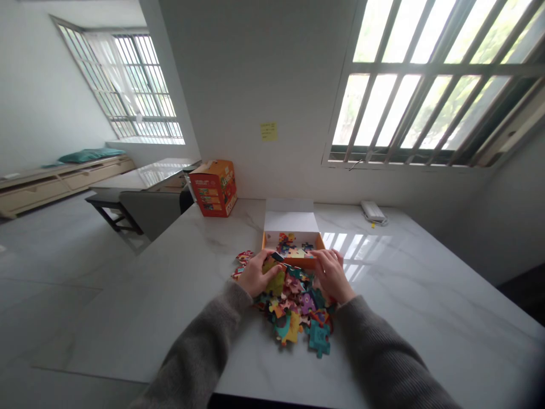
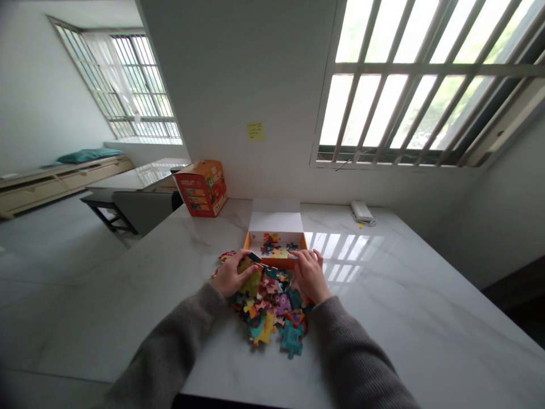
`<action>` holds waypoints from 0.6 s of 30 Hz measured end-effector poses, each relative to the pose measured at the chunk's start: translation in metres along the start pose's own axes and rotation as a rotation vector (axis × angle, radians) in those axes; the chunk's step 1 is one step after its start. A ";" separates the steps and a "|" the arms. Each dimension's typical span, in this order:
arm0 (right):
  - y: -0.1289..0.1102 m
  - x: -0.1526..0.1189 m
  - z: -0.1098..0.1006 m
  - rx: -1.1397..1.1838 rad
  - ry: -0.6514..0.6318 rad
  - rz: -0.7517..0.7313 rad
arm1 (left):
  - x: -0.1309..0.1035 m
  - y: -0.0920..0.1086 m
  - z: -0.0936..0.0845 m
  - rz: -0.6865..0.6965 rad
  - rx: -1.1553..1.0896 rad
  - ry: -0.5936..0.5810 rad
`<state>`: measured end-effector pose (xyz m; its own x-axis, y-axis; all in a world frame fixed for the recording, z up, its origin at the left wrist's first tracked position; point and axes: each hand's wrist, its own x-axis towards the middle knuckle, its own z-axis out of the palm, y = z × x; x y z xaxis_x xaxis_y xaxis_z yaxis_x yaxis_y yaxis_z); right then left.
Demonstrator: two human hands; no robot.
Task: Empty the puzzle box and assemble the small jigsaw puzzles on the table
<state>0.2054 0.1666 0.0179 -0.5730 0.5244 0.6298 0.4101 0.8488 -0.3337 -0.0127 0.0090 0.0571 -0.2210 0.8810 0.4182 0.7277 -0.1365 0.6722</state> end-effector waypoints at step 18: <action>-0.027 0.107 0.035 -0.250 -0.458 -0.153 | -0.001 -0.033 0.001 0.169 0.309 -0.033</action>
<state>0.1088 0.2022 0.0698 -0.8671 0.4194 0.2689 0.4223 0.9051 -0.0498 -0.0360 0.0124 0.0341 -0.0632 0.8723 0.4848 0.9154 -0.1428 0.3763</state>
